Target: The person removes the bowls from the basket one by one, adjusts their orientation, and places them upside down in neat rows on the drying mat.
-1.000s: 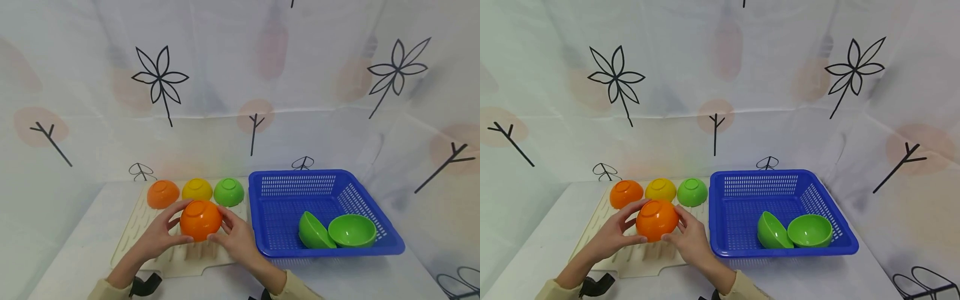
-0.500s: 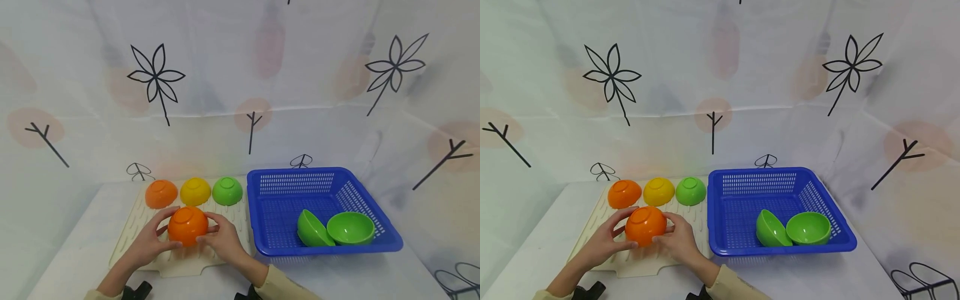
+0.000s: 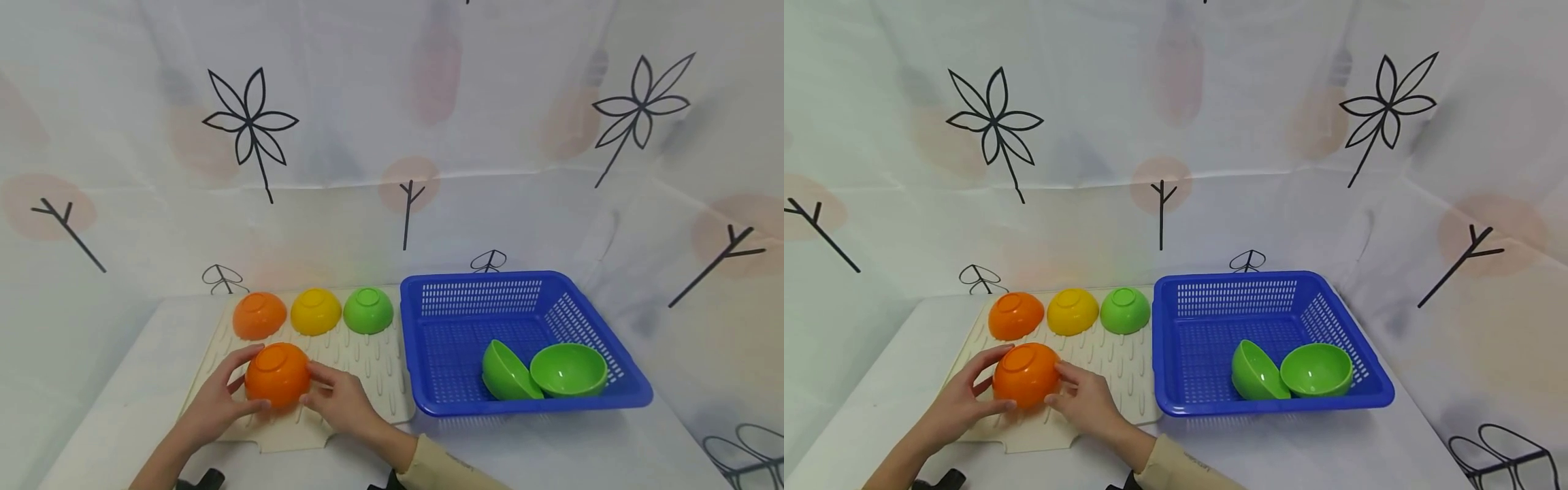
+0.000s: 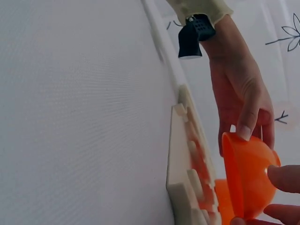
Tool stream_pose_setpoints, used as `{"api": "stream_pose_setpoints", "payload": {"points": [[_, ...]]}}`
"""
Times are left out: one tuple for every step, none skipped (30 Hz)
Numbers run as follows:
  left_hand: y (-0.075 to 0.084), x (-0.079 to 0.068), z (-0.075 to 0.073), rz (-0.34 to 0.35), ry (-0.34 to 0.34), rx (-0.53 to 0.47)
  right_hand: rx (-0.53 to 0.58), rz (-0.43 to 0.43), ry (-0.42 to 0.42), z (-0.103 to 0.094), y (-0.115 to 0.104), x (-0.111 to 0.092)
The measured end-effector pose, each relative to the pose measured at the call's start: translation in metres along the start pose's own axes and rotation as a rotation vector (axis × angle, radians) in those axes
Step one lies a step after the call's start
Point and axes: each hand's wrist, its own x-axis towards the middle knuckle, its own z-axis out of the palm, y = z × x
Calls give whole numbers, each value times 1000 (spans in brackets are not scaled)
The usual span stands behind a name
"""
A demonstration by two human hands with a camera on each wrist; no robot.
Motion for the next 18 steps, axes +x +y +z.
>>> {"api": "stream_pose_setpoints", "payload": {"points": [[-2,0,-1,-4,0,-2,-14,8,-15,1,0,0],[-4,0,-1,-6,-1,-2,-24,18,-29,3,0,0],[-5,1,-2,-7,-4,-3,-36,28,-42,4,0,1],[-6,1,-2,-7,-6,-2,-47,40,-56,6,0,2],[-8,1,-3,-7,-8,1,-62,50,-67,7,0,3],[-9,1,-3,-6,-14,2,-73,64,-78,9,0,4],[-9,1,-4,-12,-16,-1,-80,76,-89,11,-1,5],[-9,1,-4,-24,-18,-4,-90,86,-100,12,-1,6],[-10,1,-4,-42,-17,-7,-105,90,-110,14,-2,7],[-10,1,-5,-62,-16,-13,-112,93,-122,16,-2,8],[-9,2,-5,-90,-11,-19,-116,92,-133,18,-2,9],[-9,2,-6,-117,-3,-21,-122,91,-144,20,-2,10],[-9,3,-6,-142,8,-20,-127,85,-154,23,-3,11],[-8,3,-7,-162,19,-20,-133,77,-163,25,-3,12],[-8,4,-8,-177,30,-18,-132,68,-174,27,-4,14],[-8,5,-9,-189,43,-15,-139,59,-182,29,-4,15],[-8,5,-10,-199,57,-11,-146,52,-192,30,-4,17],[-8,6,-11,-201,68,-10,-161,41,-201,32,-4,18]]}}
